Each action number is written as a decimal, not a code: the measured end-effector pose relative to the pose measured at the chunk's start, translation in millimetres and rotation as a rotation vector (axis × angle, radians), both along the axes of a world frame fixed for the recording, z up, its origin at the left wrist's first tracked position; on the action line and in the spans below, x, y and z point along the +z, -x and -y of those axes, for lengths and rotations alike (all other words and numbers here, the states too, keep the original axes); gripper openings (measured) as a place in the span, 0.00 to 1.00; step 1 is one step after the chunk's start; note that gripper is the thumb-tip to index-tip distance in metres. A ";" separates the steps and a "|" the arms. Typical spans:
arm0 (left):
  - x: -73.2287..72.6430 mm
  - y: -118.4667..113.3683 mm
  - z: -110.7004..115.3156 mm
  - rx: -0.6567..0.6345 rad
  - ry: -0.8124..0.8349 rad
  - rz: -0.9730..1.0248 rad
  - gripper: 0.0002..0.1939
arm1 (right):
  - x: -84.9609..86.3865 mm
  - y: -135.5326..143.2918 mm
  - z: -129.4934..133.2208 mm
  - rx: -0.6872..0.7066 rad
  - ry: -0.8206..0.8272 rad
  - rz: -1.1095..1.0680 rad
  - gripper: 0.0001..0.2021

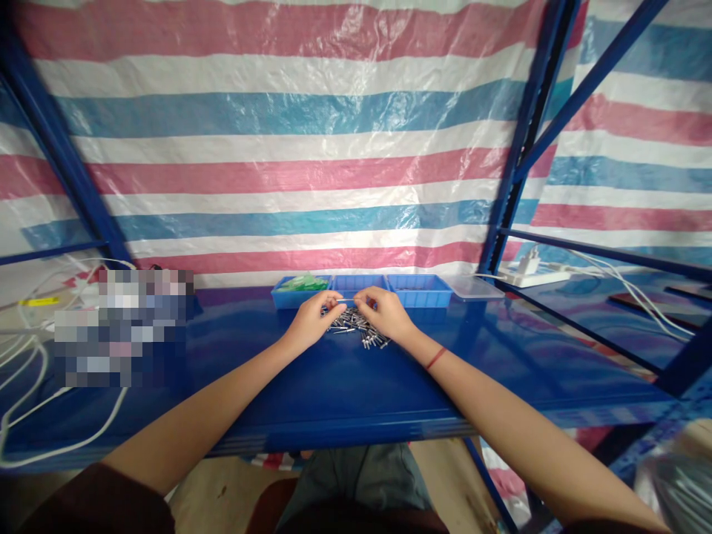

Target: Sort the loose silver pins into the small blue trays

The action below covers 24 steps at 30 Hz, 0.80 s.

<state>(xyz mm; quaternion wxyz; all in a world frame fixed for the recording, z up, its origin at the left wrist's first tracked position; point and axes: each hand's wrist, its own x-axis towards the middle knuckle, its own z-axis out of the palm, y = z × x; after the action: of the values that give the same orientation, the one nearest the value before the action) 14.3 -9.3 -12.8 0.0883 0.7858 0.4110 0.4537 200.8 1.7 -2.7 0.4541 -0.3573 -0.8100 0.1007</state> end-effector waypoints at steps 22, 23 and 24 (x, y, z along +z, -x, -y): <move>2.0 -1.1 8.7 0.002 -0.043 -0.421 0.11 | 1.4 -3.3 3.4 0.140 0.096 0.256 0.14; 2.5 -0.8 7.6 -0.022 -0.030 -0.359 0.11 | 0.8 -0.8 5.6 0.146 0.082 0.273 0.14; 2.7 -0.6 6.5 -0.043 -0.009 -0.286 0.10 | 0.0 1.0 6.7 0.135 0.073 0.276 0.14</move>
<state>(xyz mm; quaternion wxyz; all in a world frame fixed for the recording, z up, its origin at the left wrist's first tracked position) 15.0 -15.9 -10.1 0.0349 0.8515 0.4003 0.3369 199.8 -5.0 -2.7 0.3176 -0.3289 -0.8825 0.1103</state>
